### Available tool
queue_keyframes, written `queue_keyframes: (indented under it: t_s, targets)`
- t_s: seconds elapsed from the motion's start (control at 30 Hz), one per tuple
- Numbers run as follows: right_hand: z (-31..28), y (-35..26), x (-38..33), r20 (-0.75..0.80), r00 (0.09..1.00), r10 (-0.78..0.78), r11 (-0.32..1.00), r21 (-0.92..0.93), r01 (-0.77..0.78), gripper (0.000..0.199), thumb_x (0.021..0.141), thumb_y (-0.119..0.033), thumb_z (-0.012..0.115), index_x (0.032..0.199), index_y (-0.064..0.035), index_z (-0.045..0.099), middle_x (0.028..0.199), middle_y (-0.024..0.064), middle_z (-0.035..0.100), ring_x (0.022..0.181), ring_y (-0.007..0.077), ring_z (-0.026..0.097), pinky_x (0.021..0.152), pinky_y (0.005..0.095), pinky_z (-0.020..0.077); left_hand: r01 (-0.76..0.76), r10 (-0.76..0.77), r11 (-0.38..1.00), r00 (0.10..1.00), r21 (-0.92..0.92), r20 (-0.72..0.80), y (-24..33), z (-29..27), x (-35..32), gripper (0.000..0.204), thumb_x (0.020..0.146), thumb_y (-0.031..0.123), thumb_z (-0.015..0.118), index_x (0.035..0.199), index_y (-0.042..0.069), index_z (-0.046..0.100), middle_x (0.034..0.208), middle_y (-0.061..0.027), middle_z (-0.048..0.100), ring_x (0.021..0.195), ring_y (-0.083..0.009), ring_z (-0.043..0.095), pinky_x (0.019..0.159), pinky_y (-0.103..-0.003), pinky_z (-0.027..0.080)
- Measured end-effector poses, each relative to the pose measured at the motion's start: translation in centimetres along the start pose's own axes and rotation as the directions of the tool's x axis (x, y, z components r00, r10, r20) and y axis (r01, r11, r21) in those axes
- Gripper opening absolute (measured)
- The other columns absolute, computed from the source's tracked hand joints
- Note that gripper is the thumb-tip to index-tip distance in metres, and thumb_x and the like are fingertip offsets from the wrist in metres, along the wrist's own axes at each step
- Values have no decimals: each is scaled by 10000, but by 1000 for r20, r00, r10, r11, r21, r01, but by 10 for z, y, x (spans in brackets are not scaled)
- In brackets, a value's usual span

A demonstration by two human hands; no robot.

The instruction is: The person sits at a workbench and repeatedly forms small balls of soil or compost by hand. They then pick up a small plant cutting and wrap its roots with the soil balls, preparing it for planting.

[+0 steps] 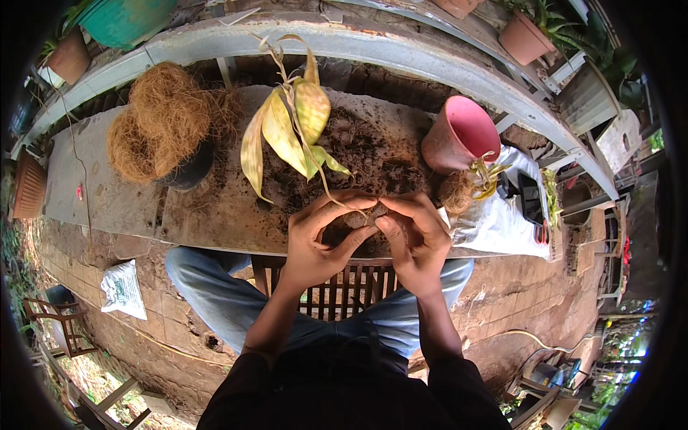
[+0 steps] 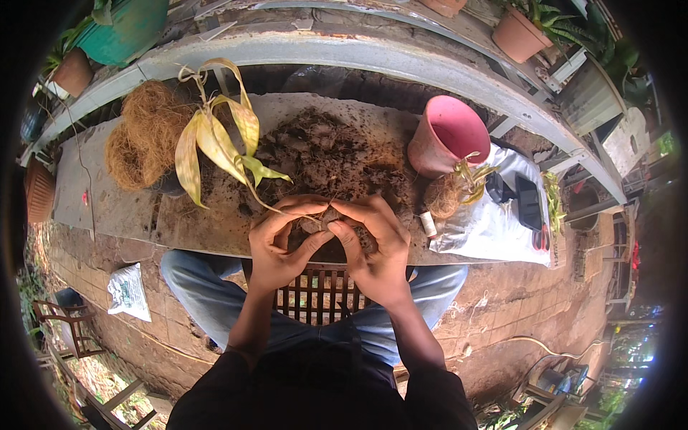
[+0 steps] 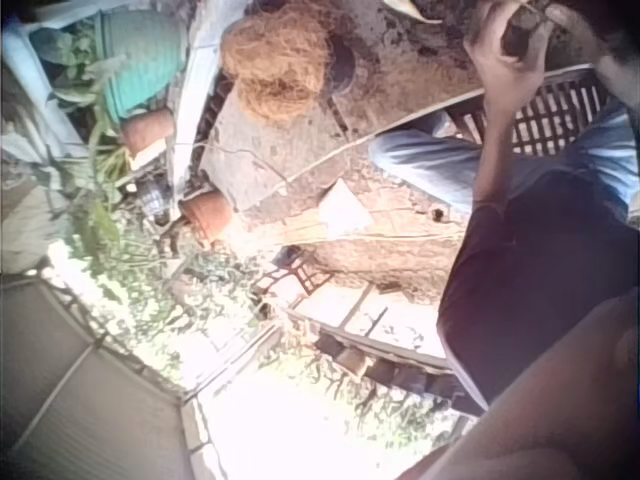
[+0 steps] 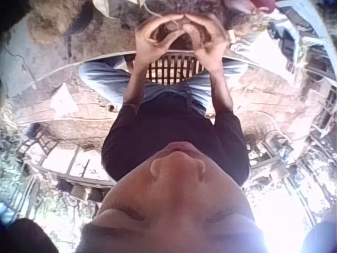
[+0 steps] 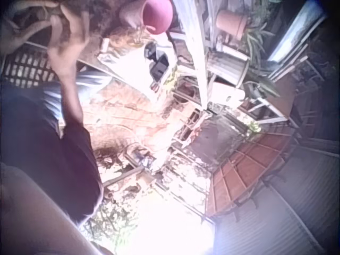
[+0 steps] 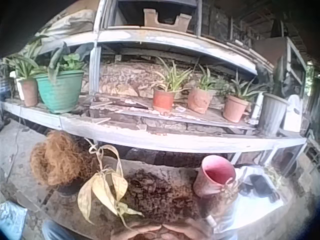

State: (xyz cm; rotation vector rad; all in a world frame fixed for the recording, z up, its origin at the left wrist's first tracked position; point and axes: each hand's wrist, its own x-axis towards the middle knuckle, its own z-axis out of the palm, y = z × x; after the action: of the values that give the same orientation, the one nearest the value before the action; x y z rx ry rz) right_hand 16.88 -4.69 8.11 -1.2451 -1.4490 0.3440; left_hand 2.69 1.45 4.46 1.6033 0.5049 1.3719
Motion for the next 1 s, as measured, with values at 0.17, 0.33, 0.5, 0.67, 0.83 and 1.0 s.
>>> queue_keyframes:
  t_s: [0.17,0.33,0.5,0.67,0.83,1.0]
  targets:
    - [4,1,0,-25,998,49,999,8,-49,206,806,68,678,1008,34,661,881,119,612,769,179,613,692,250,488,-63,61,992,998,106,25,-3,-2,0,355,735,-30,751,1076,28,671,1070,-118,678,982,-240,669,839,-325,532]
    - [4,4,0,8,988,153,981,122,-153,254,818,64,683,1068,30,657,921,92,608,821,133,616,739,234,535,10,-12,998,999,65,40,-6,-2,1,393,751,-13,754,1127,21,645,1111,-119,669,999,-215,662,863,-315,524]
    - [-11,8,9,197,961,192,932,269,-242,385,806,58,694,1181,-15,642,1054,83,577,896,118,609,784,227,562,176,-166,975,983,-138,80,-4,-9,1,395,785,7,748,1161,-1,627,1147,-121,659,1042,-169,628,903,-291,495]
    - [-14,6,11,240,955,177,935,262,-239,393,804,70,686,1182,-31,645,1132,92,560,962,127,603,819,247,573,134,-117,982,985,-133,126,-7,-10,2,426,784,11,750,1188,2,619,1117,-122,657,1032,-173,628,893,-283,494]
    - [-12,13,8,184,979,91,964,231,-133,350,792,58,702,1131,-25,671,1104,112,611,970,155,628,790,257,571,213,-205,968,976,-130,71,0,-8,3,406,768,26,773,1148,7,630,1093,-115,661,1000,-161,634,865,-272,499]
    - [-13,11,11,154,977,-149,985,-62,161,261,765,26,740,1022,-17,719,1021,136,666,874,177,669,724,261,555,200,-196,977,979,-72,63,-1,-10,1,392,753,35,790,1113,8,636,1050,-90,683,928,-143,653,833,-264,513]
